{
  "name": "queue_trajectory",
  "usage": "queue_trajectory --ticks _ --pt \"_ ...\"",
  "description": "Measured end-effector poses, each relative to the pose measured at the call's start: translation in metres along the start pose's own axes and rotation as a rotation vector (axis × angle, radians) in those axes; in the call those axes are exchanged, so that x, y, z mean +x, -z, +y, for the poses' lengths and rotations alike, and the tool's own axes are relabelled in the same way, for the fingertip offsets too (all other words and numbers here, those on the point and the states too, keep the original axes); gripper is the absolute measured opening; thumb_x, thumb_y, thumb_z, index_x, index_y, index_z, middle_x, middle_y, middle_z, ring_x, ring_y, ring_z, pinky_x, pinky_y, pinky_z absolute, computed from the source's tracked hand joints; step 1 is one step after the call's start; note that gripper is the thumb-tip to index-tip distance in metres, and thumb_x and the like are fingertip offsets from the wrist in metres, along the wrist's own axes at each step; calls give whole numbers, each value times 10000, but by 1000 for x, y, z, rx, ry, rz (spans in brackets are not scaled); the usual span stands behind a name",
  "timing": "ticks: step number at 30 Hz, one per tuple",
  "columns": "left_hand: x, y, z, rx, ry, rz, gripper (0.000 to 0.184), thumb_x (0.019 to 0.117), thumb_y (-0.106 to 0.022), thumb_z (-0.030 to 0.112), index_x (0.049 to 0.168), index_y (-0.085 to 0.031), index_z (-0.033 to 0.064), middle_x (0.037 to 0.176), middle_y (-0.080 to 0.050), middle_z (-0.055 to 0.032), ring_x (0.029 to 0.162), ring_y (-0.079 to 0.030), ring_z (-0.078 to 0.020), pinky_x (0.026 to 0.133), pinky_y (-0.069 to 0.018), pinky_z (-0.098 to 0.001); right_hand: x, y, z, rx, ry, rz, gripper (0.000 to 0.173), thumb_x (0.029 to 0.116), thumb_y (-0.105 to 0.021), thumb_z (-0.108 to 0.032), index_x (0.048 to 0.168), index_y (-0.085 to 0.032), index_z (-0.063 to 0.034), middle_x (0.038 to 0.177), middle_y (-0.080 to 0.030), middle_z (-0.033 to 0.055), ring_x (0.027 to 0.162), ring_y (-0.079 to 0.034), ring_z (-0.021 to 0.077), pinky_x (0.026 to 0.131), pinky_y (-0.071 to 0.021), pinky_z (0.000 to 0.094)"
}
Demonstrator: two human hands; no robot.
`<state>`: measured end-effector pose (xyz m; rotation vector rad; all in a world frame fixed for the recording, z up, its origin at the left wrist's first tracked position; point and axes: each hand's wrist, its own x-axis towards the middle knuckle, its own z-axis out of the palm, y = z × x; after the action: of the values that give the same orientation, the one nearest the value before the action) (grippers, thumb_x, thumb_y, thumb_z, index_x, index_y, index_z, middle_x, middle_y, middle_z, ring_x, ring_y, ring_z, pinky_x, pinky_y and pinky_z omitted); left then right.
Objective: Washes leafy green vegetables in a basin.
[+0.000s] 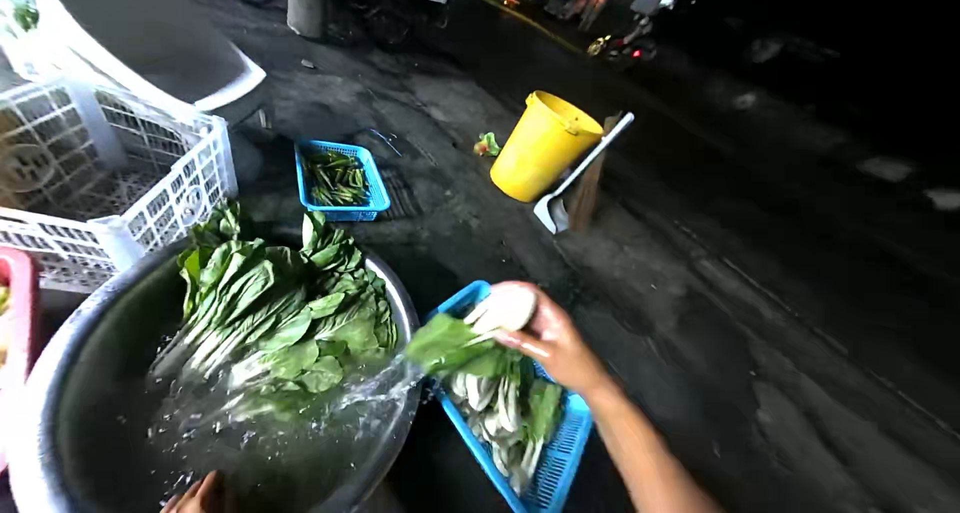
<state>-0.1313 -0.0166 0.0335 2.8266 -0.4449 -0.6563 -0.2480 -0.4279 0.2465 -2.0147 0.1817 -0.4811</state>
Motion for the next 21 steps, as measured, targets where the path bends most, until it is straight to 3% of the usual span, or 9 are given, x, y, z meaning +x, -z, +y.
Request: queue_trajectory --ticks 3,5,8,10,12,14,17,19,21 --pt "-3 3 -3 -18 -8 -26 389 1037 -467 289 1184 -702 17 1197 -709 -243 1159 -654 -465 960 -479 -658 -9 22 29 -362 -84 147 584 885 -706 -77 1419 -508 49 1276 -656 176 1119 -680 183 938 -588 324" --pt "-5 5 -1 -11 4 -22 355 1026 -505 276 1174 -710 27 1188 -716 -229 1155 -661 -442 963 -490 -631 -17 14 76 -634 -135 142 526 923 -685 -64 1422 -550 34 1351 -632 237 1219 -645 329 1034 -524 486" --pt "-3 8 0 21 54 -89 343 1031 -516 287 1221 -696 66 1242 -709 -165 1211 -644 -369 1024 -477 -556 -44 -10 164 -948 -351 -200 511 971 -632 -51 1474 -543 -55 1518 -498 252 1417 -466 442 1158 -382 615" --pt "-2 10 -2 12 50 -138 367 1051 -474 290 1263 -673 68 1292 -689 -146 1261 -616 -341 1065 -452 -528 -61 -30 199 -1027 -590 -553 723 977 -609 -45 1627 -315 -162 1672 -248 236 1535 -244 465 1219 -200 680" --pt "0 9 -4 -19 26 -111 364 1053 -468 272 1268 -673 61 1287 -692 -152 1251 -622 -346 1057 -454 -527 -52 -51 203 -1035 -667 -594 917 904 -656 3 1662 -171 -172 1703 -79 253 1547 -128 514 1204 -121 736" --pt "2 3 -7 -41 9 -62 354 1051 -473 261 1252 -682 58 1260 -705 -153 1217 -640 -358 1019 -476 -532 -23 -72 181 -976 -447 -385 860 854 -668 60 1619 -300 -72 1683 -157 277 1538 -177 515 1213 -157 711" --pt "3 4 -5 -33 31 -108 372 1061 -449 273 1279 -667 65 1293 -693 -144 1245 -626 -354 1033 -472 -524 28 -141 121 -705 -131 -151 500 932 -530 69 1432 -535 51 1516 -475 283 1400 -484 429 1147 -421 543" --pt "4 6 -3 -48 29 -107 366 1053 -465 256 1279 -671 56 1290 -695 -155 1238 -629 -367 1017 -478 -534 52 -209 88 -530 -4 -291 365 1002 -469 32 1329 -628 61 1366 -623 249 1278 -613 363 1098 -489 478" --pt "3 6 -5 -63 16 -92 359 1045 -477 253 1258 -683 49 1274 -700 -163 1228 -633 -376 1003 -485 -542 61 -287 82 -419 100 -549 366 1009 -440 37 1276 -689 17 1316 -680 191 1233 -659 313 1083 -509 455"
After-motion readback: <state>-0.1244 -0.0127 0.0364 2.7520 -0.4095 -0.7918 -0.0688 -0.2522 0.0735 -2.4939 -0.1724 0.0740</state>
